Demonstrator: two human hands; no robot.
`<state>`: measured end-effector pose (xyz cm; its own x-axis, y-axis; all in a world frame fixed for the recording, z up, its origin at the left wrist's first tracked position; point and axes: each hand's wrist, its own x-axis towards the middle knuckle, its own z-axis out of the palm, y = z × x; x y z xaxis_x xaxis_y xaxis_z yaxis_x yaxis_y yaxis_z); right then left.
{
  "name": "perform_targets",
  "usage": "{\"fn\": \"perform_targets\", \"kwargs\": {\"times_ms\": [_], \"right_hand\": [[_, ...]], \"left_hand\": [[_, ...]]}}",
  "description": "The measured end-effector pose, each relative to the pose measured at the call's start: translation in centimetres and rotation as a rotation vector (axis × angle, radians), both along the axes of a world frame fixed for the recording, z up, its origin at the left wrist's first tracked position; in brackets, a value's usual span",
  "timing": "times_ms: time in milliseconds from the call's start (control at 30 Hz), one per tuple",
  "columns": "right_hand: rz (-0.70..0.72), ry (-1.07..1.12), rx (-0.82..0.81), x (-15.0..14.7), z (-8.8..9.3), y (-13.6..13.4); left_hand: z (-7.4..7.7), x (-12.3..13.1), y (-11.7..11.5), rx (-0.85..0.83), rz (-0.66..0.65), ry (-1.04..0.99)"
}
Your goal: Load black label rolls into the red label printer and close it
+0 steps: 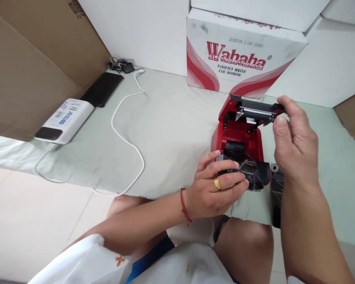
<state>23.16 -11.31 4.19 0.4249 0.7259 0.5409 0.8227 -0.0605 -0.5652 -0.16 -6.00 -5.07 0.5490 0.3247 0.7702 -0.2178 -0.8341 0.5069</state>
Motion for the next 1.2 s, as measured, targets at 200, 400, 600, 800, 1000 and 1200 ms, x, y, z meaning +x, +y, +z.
{"fn": "perform_targets", "kwargs": {"times_ms": [200, 400, 600, 800, 1000, 1200], "right_hand": [[0.039, 0.018, 0.13, -1.2, -0.3, -1.9], [0.126, 0.029, 0.092, -2.1, -2.6, -5.5], [0.162, 0.044, 0.079, -1.9, -3.9, -6.0], [0.137, 0.085, 0.097, -2.1, -4.4, -5.9], [0.118, 0.156, 0.097, -2.3, -5.1, -6.3], [0.158, 0.207, 0.098, -1.9, -5.3, -6.4]], "left_hand": [[0.8, -0.1, -0.2, 0.156, 0.077, -0.074], [1.3, 0.4, 0.2, 0.205, 0.115, -0.123], [2.0, 0.1, 2.4, -0.022, 0.107, -0.076], [1.8, -0.1, 3.6, -0.258, 0.09, 0.061], [1.3, -0.3, 4.2, -0.244, 0.004, 0.036], [0.9, -0.3, 4.6, -0.34, -0.077, 0.008]]}}
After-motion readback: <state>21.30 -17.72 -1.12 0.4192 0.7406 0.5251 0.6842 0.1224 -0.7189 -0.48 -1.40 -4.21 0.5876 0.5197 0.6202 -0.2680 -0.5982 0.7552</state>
